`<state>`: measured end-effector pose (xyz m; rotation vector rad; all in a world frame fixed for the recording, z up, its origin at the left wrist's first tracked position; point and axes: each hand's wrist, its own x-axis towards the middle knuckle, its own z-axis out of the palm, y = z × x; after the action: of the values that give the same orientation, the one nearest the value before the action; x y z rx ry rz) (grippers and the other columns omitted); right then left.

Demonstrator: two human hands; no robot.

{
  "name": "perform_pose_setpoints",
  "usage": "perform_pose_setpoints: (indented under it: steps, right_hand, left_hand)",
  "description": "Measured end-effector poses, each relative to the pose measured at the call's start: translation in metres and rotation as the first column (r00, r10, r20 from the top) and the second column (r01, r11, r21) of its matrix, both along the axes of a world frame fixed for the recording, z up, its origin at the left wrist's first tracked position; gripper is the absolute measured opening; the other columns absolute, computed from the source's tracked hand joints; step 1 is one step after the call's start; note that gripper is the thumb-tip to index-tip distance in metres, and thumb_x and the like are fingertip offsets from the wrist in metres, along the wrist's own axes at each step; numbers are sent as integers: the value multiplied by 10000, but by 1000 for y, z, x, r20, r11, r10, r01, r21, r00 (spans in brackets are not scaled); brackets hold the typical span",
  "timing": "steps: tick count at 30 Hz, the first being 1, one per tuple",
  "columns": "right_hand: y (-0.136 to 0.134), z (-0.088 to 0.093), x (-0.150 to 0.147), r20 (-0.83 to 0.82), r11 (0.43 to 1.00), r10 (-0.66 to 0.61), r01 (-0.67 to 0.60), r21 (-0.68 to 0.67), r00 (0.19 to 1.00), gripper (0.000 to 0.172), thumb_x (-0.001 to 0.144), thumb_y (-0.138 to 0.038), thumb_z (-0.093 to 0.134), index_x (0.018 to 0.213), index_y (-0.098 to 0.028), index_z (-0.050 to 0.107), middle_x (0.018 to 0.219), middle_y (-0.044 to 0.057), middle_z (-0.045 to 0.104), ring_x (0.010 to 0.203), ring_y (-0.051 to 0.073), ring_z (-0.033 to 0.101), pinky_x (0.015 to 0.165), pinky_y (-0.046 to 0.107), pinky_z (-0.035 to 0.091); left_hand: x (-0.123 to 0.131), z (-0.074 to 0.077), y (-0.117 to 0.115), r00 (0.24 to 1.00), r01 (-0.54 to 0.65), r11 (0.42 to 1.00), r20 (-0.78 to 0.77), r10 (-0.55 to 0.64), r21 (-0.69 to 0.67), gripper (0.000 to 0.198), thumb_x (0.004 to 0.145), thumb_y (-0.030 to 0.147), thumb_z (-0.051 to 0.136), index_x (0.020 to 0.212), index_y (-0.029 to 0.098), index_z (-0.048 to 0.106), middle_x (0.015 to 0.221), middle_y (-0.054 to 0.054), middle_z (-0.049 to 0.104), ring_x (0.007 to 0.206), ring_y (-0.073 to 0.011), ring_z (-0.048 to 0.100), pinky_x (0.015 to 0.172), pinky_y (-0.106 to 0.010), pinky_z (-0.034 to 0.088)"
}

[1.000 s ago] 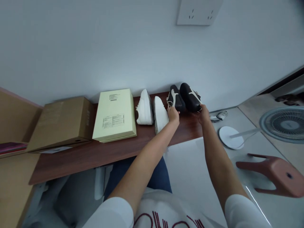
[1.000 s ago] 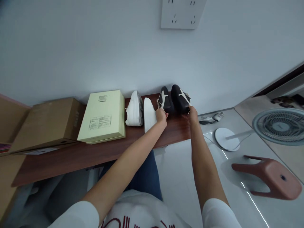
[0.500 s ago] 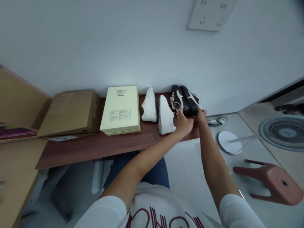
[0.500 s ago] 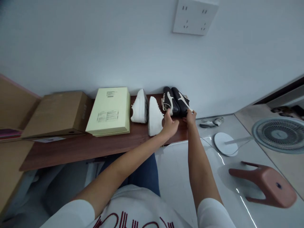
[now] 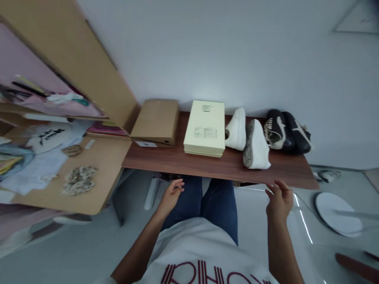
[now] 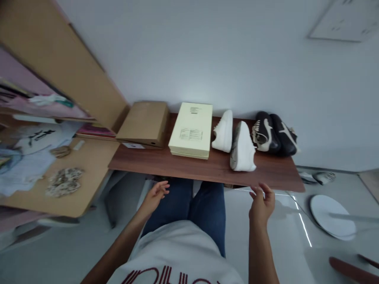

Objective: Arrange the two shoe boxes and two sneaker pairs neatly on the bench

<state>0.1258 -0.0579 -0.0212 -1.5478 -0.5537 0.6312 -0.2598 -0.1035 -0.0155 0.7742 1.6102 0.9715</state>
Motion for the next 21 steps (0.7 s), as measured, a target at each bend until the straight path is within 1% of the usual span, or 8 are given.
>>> perform_pose_setpoints:
  steps: [3, 5, 8, 10, 11, 14, 17, 21]
  right_hand:
    - [-14, 14, -62, -10, 969, 246, -246, -32, 969, 345, 781, -461, 717, 1041, -248, 641, 1080, 12, 681, 821, 147, 707, 664, 258, 554]
    - [-19, 25, -105, 41, 863, 504, -501, -72, 863, 324, 857, -494, 662, 1063, -244, 647, 1066, 44, 706, 839, 176, 714, 707, 305, 577]
    - [-23, 41, -161, 203, 485, 871, -848, -213, 447, 319, 930, -488, 599, 1127, -249, 677, 1102, 89, 729, 931, 225, 718, 827, 392, 597]
    - [-23, 49, -190, 276, 231, 950, -921, -313, 145, 319, 948, -439, 594, 1194, -259, 685, 1159, 100, 729, 1021, 248, 709, 922, 437, 584]
    - [-22, 52, -202, 300, 159, 952, -929, -334, 55, 329, 954, -411, 590, 1235, -264, 675, 1197, 103, 722, 1073, 256, 700, 970, 455, 569]
    - [-15, 59, -231, 371, 152, 928, -946, -286, 37, 410, 965, -369, 578, 1363, -272, 600, 1334, 111, 670, 1239, 268, 639, 1093, 497, 499]
    - [0, 67, -251, 405, 240, 903, -952, -192, 145, 470, 970, -406, 577, 1422, -280, 543, 1418, 116, 609, 1338, 269, 569, 1143, 510, 450]
    - [33, 81, -270, 419, 325, 870, -941, -89, 261, 434, 974, -480, 567, 1367, -296, 582, 1427, 104, 597, 1365, 266, 541, 1175, 506, 406]
  left_hand:
    - [-20, 1, -7, 995, -98, 993, -14, 100, 70, 403, 797, 445, 679, 1112, 193, 675, 947, -91, 759, 811, -196, 720, 783, -340, 556]
    - [-23, 5, -6, 997, -65, 992, -29, 68, 106, 416, 847, 449, 638, 1166, 184, 675, 779, -48, 733, 656, -160, 677, 689, -297, 543]
    - [-26, 12, 1, 998, 37, 985, -58, -28, 170, 465, 903, 446, 597, 1292, 195, 639, 776, -43, 738, 598, -147, 655, 655, -290, 542]
    - [-36, 15, 7, 995, 40, 958, -99, -13, 285, 517, 895, 386, 627, 1384, 223, 579, 1009, -92, 766, 869, -186, 732, 838, -336, 567]
    - [-44, 15, 11, 992, 18, 938, -125, 27, 347, 559, 882, 346, 646, 1421, 237, 545, 1162, -117, 741, 1056, -208, 716, 956, -368, 543]
    - [-88, 16, 29, 961, -113, 886, -175, 212, 450, 650, 854, 276, 668, 1472, 255, 469, 1467, -156, 575, 1371, -249, 553, 1134, -437, 438]
    - [-144, 18, 53, 907, -271, 835, -164, 388, 478, 640, 859, 276, 659, 1462, 230, 452, 1493, -181, 540, 1395, -265, 530, 1168, -455, 408]
    - [-199, 21, 84, 874, -340, 797, -146, 464, 499, 625, 848, 317, 699, 1424, 219, 478, 1488, -174, 539, 1387, -275, 536, 1201, -452, 368]
